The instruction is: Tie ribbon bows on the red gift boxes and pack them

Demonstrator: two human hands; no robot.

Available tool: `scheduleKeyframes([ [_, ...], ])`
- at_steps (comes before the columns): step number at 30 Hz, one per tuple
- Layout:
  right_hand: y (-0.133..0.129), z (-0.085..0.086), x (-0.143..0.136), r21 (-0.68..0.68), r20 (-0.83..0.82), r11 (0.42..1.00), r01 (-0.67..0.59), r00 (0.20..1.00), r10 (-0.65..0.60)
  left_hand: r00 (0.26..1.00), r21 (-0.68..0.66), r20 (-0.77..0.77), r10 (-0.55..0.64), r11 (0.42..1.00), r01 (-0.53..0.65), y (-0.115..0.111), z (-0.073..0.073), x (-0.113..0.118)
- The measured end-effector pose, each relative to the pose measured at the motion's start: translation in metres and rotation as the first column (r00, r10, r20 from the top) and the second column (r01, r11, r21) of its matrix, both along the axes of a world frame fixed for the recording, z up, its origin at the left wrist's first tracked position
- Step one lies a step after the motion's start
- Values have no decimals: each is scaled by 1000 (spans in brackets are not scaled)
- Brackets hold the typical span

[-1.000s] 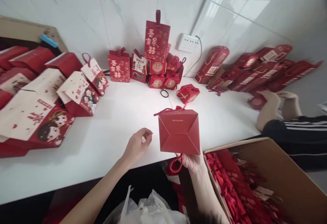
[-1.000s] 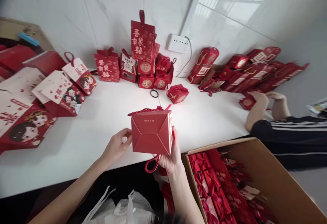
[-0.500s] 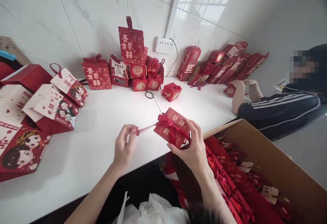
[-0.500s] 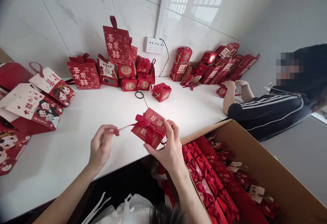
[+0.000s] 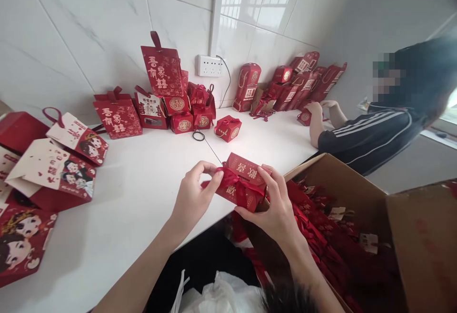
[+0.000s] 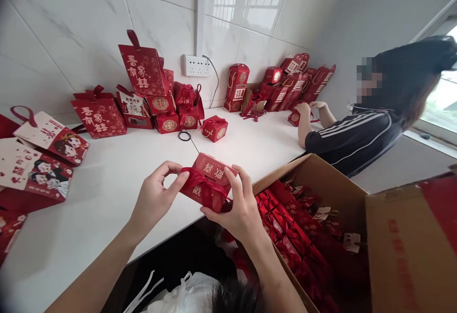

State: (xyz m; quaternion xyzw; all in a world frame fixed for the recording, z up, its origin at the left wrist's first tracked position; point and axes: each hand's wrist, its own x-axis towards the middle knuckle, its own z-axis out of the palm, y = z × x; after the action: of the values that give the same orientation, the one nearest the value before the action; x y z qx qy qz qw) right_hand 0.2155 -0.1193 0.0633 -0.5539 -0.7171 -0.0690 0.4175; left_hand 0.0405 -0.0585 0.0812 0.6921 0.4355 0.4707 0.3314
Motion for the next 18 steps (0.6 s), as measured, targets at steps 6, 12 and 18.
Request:
scheduleKeyframes([
  [6,0,-2,-1,35,-51,999,-28,998,30,987,690,-119,-111,705,162,-22,-8,3],
  [12,1,0,-4,102,-44,994,-50,998,54,982,758,-147,-121,624,191,-27,-19,3],
  [18,2,-4,-1,54,-130,998,-35,991,42,1000,656,23,-15,754,-4,-18,-19,-2],
])
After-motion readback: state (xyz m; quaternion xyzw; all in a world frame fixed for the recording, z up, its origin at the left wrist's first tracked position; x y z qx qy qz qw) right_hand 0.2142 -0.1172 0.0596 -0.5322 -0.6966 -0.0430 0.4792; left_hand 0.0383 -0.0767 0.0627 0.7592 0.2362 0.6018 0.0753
